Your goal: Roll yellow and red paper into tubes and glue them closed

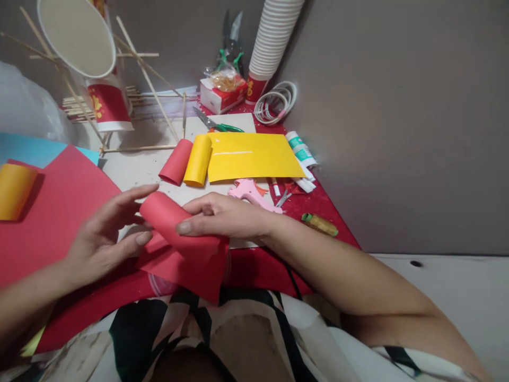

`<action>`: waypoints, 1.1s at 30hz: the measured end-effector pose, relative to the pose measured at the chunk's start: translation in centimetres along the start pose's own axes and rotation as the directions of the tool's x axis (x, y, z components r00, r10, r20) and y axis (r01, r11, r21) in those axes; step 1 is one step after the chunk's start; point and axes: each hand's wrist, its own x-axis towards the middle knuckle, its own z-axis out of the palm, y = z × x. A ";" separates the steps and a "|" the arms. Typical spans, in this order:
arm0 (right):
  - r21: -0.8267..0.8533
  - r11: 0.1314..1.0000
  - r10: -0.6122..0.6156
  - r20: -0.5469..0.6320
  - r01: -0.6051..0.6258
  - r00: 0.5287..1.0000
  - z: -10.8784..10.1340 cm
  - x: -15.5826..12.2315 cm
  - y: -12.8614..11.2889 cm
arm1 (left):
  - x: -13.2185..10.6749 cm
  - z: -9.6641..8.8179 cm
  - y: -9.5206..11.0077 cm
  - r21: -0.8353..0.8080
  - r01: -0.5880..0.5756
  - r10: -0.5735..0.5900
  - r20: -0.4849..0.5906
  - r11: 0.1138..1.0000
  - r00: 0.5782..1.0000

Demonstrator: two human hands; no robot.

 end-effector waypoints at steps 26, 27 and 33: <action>-0.817 0.505 -0.474 -0.533 -0.279 0.701 -2.2 -5.7 -5.7 | 1.9 -0.3 -1.6 -0.729 0.345 -0.425 0.083 0.591 0.901; -0.828 0.389 -0.518 -0.559 -0.404 0.648 -3.0 -6.1 -5.7 | 2.0 -0.3 -1.9 -0.732 0.341 -0.432 0.070 0.590 0.899; -0.582 -0.169 -0.335 -0.725 -0.796 0.602 -7.1 -6.2 -3.1 | 2.2 -0.2 -3.1 -0.713 0.360 -0.409 0.113 0.601 0.906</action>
